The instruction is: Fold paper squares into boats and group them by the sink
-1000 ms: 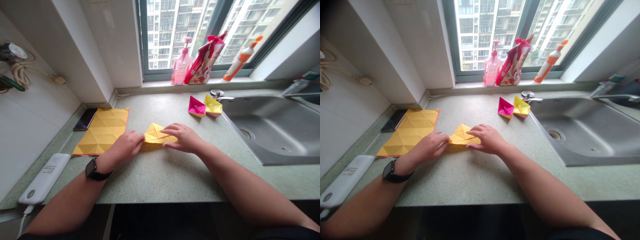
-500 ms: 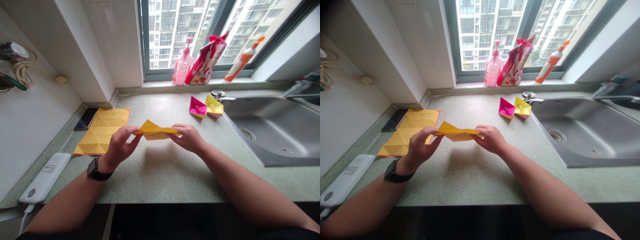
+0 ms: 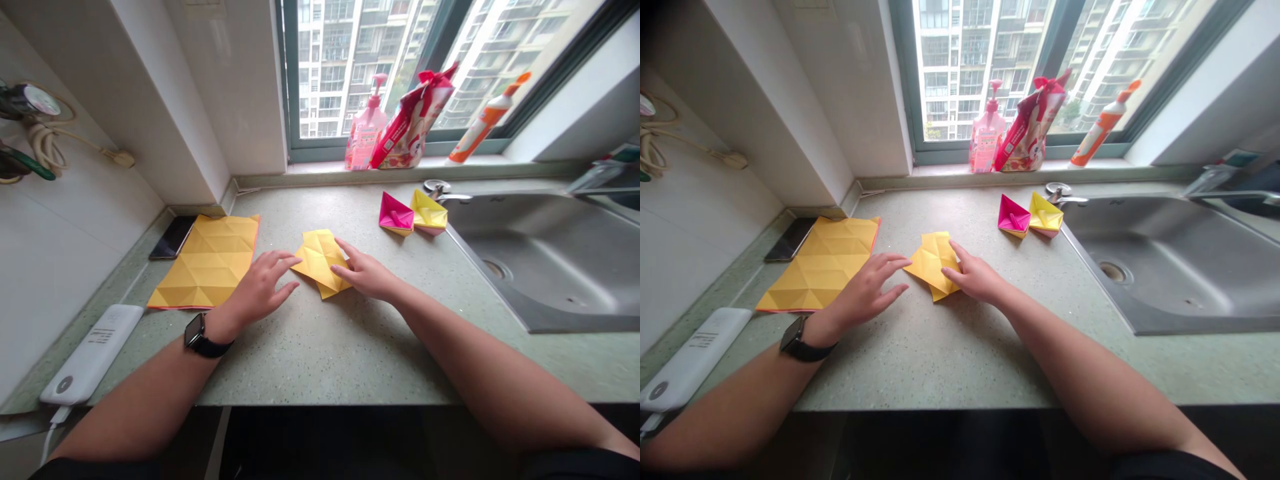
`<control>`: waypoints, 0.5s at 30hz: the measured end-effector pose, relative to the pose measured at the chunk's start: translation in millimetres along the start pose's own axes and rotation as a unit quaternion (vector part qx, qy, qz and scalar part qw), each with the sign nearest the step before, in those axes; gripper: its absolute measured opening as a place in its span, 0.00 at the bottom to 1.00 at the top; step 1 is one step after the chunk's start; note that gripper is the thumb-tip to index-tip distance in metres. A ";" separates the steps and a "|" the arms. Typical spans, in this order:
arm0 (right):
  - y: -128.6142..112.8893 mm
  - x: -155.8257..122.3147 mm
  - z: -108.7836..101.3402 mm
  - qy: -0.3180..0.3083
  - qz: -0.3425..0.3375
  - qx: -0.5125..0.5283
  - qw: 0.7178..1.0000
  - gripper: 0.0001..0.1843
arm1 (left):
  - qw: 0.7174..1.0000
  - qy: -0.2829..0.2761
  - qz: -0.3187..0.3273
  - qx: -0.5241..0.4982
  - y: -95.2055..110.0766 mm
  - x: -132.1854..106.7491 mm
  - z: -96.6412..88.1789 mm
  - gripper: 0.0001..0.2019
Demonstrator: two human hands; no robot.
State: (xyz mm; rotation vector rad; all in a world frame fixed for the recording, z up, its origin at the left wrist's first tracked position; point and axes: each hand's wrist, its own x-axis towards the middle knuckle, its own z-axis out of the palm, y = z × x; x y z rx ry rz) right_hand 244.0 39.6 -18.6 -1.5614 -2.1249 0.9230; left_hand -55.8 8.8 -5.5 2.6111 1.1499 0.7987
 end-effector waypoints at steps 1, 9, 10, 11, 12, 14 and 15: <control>-1.1 -1.5 -0.5 -0.029 -0.020 0.020 0.999 0.45 | 0.999 -0.028 0.012 -0.009 2.4 -1.0 2.1 0.19; -9.8 -12.1 9.9 -0.239 -0.146 0.247 0.928 0.45 | 0.991 -0.128 -0.030 0.039 13.0 -6.9 16.5 0.35; -8.7 -10.8 10.4 -0.217 -0.146 0.239 0.935 0.42 | 0.990 -0.127 -0.033 0.048 13.9 -6.8 16.8 0.31; -6.6 -8.8 10.5 -0.185 -0.147 0.224 0.946 0.38 | 0.990 -0.125 -0.034 0.054 14.7 -6.6 16.8 0.26; -3.6 -6.2 10.1 -0.144 -0.149 0.202 0.957 0.34 | 0.990 -0.123 -0.032 0.057 15.4 -6.4 16.6 0.23; 4.7 -0.4 8.7 -0.049 -0.161 0.135 0.976 0.30 | 0.991 -0.118 -0.024 0.054 16.0 -5.7 15.9 0.19; 9.4 2.5 7.9 -0.002 -0.171 0.089 0.981 0.31 | 0.992 -0.116 -0.020 0.051 16.1 -5.3 15.4 0.18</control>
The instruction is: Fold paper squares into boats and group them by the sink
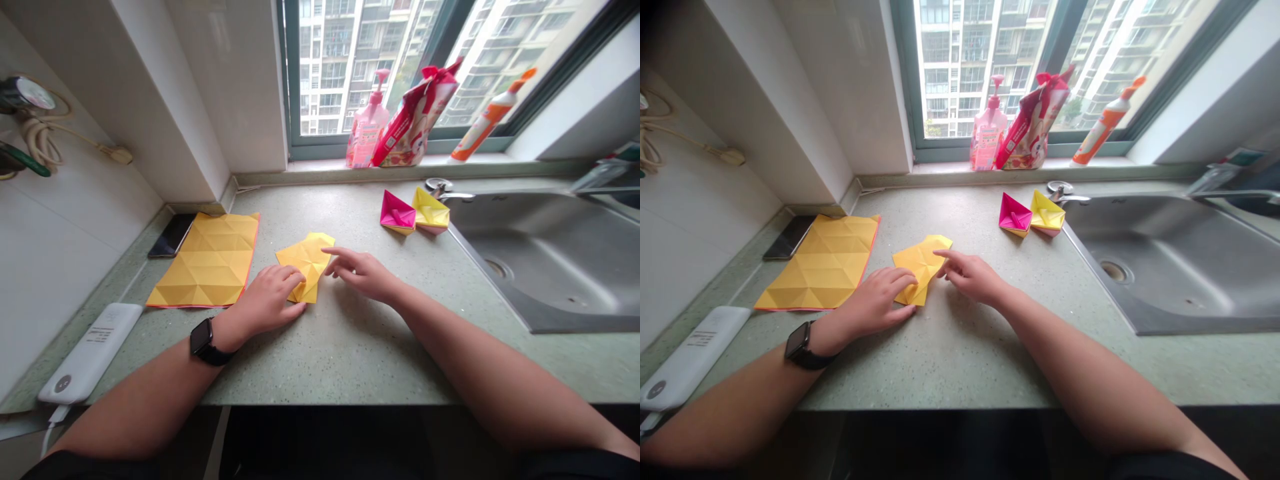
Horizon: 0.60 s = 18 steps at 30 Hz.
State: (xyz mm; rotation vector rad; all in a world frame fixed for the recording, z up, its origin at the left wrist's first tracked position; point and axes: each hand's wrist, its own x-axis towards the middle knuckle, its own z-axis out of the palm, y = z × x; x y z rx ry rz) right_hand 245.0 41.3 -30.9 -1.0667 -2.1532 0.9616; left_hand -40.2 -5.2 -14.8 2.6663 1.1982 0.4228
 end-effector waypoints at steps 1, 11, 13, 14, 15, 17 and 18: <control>5.0 0.9 -1.6 0.035 -0.016 -0.059 0.998 0.32 | 1.000 0.000 0.003 -0.003 -0.1 0.3 -0.5 0.16; 23.2 0.4 -1.1 0.101 -0.097 -0.320 0.937 0.25 | 0.998 -0.024 0.044 -0.023 -2.5 1.5 -4.7 0.08; 23.7 1.4 -0.8 0.099 -0.104 -0.324 0.935 0.21 | 0.998 -0.027 0.059 -0.026 -3.8 1.6 -6.3 0.07; 23.7 2.1 -0.9 0.096 -0.107 -0.325 0.935 0.18 | 0.997 -0.028 0.065 -0.029 -4.7 1.8 -7.2 0.07; 23.4 2.9 -1.2 0.093 -0.108 -0.324 0.935 0.16 | 0.997 -0.027 0.066 -0.031 -5.7 2.0 -8.1 0.06; 21.6 4.2 -2.4 0.087 -0.109 -0.323 0.936 0.12 | 0.998 -0.017 0.053 -0.028 -8.2 2.4 -9.5 0.07; 20.1 4.5 -3.1 0.084 -0.111 -0.323 0.936 0.10 | 0.999 -0.009 0.041 -0.022 -9.5 2.6 -9.9 0.08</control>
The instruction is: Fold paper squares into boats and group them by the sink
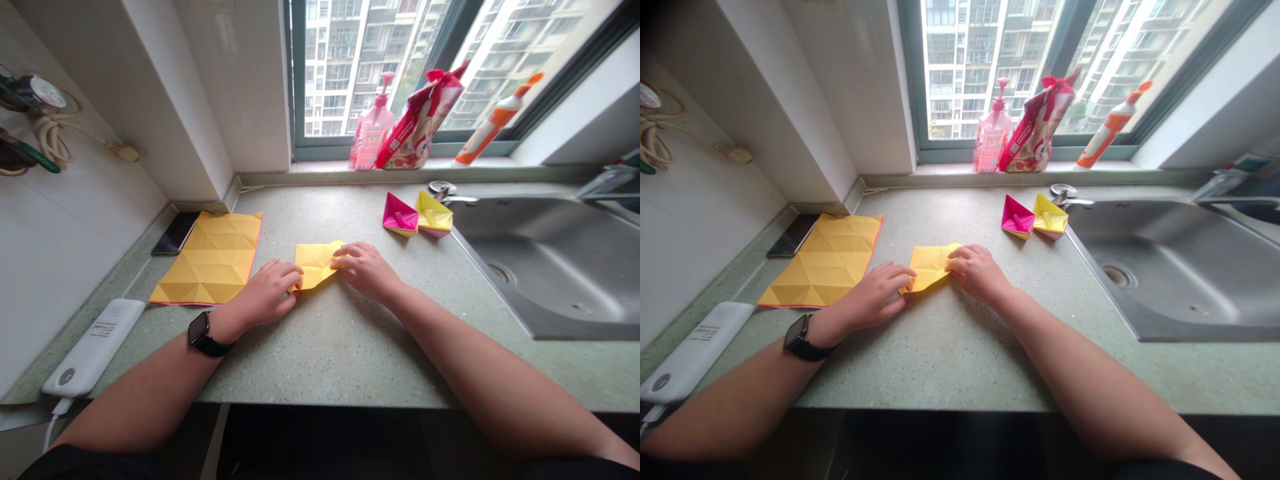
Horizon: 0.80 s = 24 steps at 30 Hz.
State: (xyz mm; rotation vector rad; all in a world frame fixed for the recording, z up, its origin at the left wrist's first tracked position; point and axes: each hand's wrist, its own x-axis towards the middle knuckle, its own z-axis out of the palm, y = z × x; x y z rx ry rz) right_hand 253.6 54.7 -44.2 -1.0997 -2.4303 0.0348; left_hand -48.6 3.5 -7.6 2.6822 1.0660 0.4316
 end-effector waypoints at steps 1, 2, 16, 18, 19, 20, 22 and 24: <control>-1.1 0.6 -1.7 -0.003 -0.003 0.000 1.000 0.08 | 1.000 0.009 -0.014 0.008 -1.3 0.0 -0.2 0.10; -2.6 0.9 -3.5 -0.007 -0.007 0.001 1.000 0.06 | 0.999 0.017 -0.028 0.017 -2.6 0.1 -0.3 0.12; -28.1 -2.4 -8.2 -0.058 -0.093 0.063 0.992 0.12 | 0.998 0.022 -0.026 0.052 -0.7 -0.5 5.2 0.11; -25.6 -2.7 -9.4 -0.060 -0.085 0.056 0.993 0.14 | 0.998 0.019 -0.033 0.047 -2.3 -1.1 4.5 0.12; -24.0 -2.7 -10.5 -0.061 -0.078 0.052 0.994 0.15 | 0.998 0.017 -0.036 0.043 -3.3 -1.3 4.1 0.12; -22.3 -2.7 -11.9 -0.063 -0.070 0.047 0.994 0.16 | 0.998 0.014 -0.039 0.038 -4.1 -1.4 3.8 0.12; -19.0 -2.7 -15.3 -0.073 -0.055 0.036 0.995 0.16 | 0.999 0.009 -0.043 0.031 -5.0 -1.5 3.2 0.12; -16.0 -2.7 -18.8 -0.086 -0.044 0.027 0.995 0.15 | 0.998 0.009 -0.047 0.027 -4.7 -1.2 2.7 0.13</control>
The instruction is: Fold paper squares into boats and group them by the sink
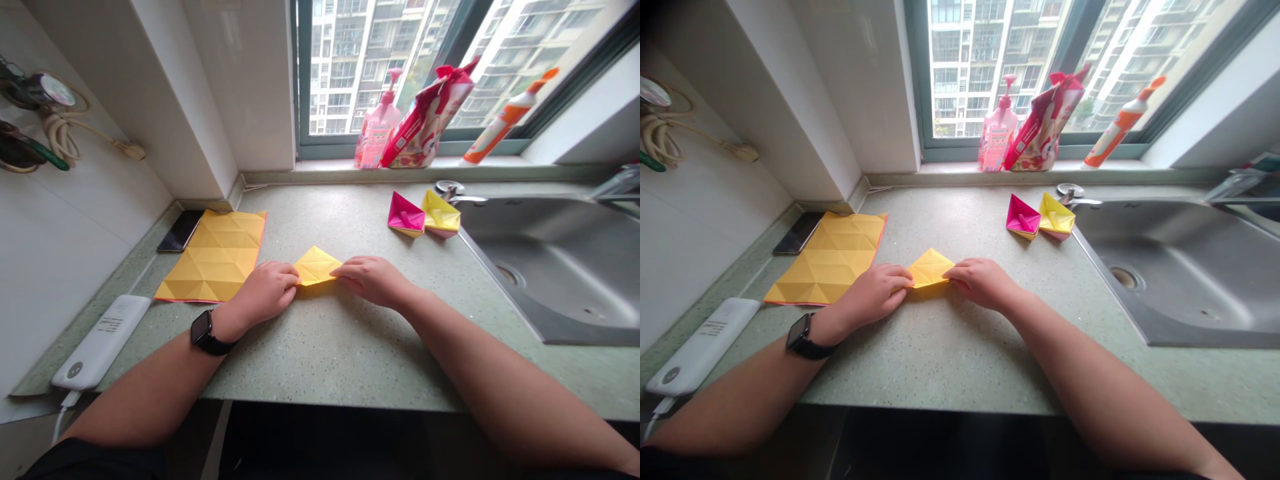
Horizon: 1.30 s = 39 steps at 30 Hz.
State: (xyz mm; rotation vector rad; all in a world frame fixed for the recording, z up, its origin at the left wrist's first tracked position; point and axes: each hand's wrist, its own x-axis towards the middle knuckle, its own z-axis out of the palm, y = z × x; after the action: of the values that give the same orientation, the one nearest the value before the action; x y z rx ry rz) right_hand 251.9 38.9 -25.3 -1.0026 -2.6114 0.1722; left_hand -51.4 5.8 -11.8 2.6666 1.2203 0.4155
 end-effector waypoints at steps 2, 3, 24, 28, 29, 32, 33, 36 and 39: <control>2.4 -1.0 -2.6 -0.011 0.006 -0.003 1.000 0.14 | 1.000 0.002 -0.002 -0.007 1.3 0.4 -1.2 0.13; 3.5 -1.6 -3.4 -0.015 0.007 -0.002 1.000 0.15 | 1.000 0.002 -0.003 -0.013 2.1 0.6 -2.2 0.13; 12.2 -1.6 7.3 0.016 0.092 -0.039 0.995 0.21 | 0.992 0.054 -0.107 0.026 -13.6 4.8 4.2 0.17; 14.4 -1.4 10.0 0.021 0.094 -0.031 0.995 0.21 | 0.993 0.066 -0.088 0.033 -18.5 5.1 8.0 0.17; 14.6 -1.3 10.1 0.021 0.093 -0.029 0.995 0.21 | 0.994 0.067 -0.085 0.033 -19.2 5.1 8.4 0.17; 13.7 -0.7 8.8 0.016 0.094 -0.033 0.995 0.20 | 0.994 0.069 -0.081 0.036 -19.8 5.4 8.7 0.17; 12.8 -0.3 7.9 0.012 0.095 -0.037 0.995 0.20 | 0.994 0.068 -0.080 0.035 -19.5 5.5 8.5 0.17; 9.6 0.8 5.1 0.000 0.099 -0.048 0.994 0.20 | 0.995 0.060 -0.078 0.028 -18.6 5.9 7.5 0.18; 7.0 1.6 3.8 -0.005 0.098 -0.054 0.994 0.20 | 0.995 0.057 -0.074 0.030 -18.9 6.0 7.0 0.18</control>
State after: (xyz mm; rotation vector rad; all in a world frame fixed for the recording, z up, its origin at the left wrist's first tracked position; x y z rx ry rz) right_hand 253.8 45.2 -30.0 -1.3007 -2.5521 0.0831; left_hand -58.8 22.2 -22.6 2.6094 1.4743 0.5215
